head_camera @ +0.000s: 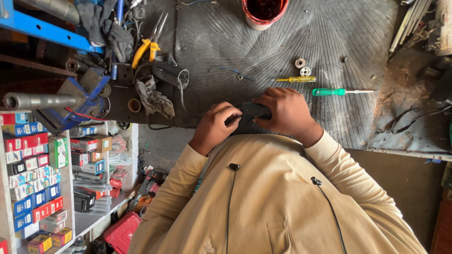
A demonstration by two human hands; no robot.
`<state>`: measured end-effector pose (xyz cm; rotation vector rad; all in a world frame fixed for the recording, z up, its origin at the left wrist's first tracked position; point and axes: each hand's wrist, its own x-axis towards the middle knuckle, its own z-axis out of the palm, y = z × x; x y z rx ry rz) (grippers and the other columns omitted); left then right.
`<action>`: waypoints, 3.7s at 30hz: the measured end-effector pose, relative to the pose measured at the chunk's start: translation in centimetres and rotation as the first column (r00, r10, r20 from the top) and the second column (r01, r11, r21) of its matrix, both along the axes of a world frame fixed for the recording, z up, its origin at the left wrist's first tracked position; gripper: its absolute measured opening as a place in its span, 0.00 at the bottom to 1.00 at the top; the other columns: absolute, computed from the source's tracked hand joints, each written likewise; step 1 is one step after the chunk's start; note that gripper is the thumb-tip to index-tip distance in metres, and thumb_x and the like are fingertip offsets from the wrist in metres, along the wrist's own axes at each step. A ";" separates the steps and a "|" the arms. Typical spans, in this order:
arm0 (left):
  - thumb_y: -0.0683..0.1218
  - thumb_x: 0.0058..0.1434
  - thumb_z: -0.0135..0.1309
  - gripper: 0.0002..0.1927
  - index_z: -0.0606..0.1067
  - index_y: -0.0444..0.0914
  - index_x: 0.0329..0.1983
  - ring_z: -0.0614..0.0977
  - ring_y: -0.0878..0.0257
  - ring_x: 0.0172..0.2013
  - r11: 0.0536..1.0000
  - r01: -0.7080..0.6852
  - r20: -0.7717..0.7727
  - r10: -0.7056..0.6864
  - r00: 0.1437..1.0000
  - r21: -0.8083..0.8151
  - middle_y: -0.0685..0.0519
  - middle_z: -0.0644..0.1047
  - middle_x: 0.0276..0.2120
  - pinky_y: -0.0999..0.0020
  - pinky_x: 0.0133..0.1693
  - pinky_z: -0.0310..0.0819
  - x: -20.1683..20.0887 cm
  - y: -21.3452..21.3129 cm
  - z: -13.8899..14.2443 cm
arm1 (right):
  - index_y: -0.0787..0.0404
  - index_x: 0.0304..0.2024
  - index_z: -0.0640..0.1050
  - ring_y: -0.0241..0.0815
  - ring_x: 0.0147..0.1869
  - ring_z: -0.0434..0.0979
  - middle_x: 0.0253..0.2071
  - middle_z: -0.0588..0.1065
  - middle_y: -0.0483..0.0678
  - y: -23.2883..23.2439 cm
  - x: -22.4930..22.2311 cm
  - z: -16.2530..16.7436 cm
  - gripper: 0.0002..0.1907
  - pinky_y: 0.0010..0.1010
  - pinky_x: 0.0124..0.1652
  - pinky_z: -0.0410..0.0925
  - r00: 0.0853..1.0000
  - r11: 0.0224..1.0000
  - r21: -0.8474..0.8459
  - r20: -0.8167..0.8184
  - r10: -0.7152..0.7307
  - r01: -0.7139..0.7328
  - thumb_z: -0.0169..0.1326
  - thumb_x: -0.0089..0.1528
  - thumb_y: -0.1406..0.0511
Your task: The person uses a screwdriver to remove screws from a handheld power tool on a workbench, then places the screws on the table. The person continues to remove additional screws from the tool.
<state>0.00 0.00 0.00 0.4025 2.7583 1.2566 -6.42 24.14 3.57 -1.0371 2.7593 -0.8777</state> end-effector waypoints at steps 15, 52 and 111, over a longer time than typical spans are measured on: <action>0.38 0.62 0.61 0.09 0.76 0.33 0.43 0.82 0.49 0.41 0.980 0.156 -0.108 -0.143 0.984 0.121 0.46 0.78 0.41 0.59 0.42 0.76 -3.2 -1.1 2.6 | 0.54 0.42 0.84 0.51 0.37 0.80 0.36 0.77 0.47 0.0 -0.8 0.4 0.24 0.42 0.36 0.72 0.992 0.998 0.022 0.118 -0.053 0.051 0.69 0.48 0.51; 0.40 0.61 0.51 0.26 0.68 0.35 0.64 0.81 0.57 0.34 0.750 0.102 -0.264 -0.352 0.898 -0.654 0.51 0.75 0.30 0.65 0.29 0.77 -3.1 4.1 4.5 | 0.58 0.37 0.81 0.51 0.38 0.79 0.35 0.75 0.48 0.1 -0.3 0.3 0.21 0.43 0.38 0.72 0.996 0.998 0.018 0.067 -0.053 0.052 0.69 0.46 0.55; 0.39 0.64 0.54 0.16 0.72 0.41 0.56 0.77 0.54 0.57 0.952 -0.259 -0.553 0.130 0.823 -0.163 0.50 0.76 0.55 0.46 0.62 0.60 6.2 -2.6 -3.2 | 0.65 0.61 0.74 0.60 0.60 0.76 0.58 0.74 0.58 2.8 1.2 -0.2 0.38 0.43 0.57 0.71 0.996 0.968 -0.244 -0.058 -0.073 0.057 0.70 0.50 0.61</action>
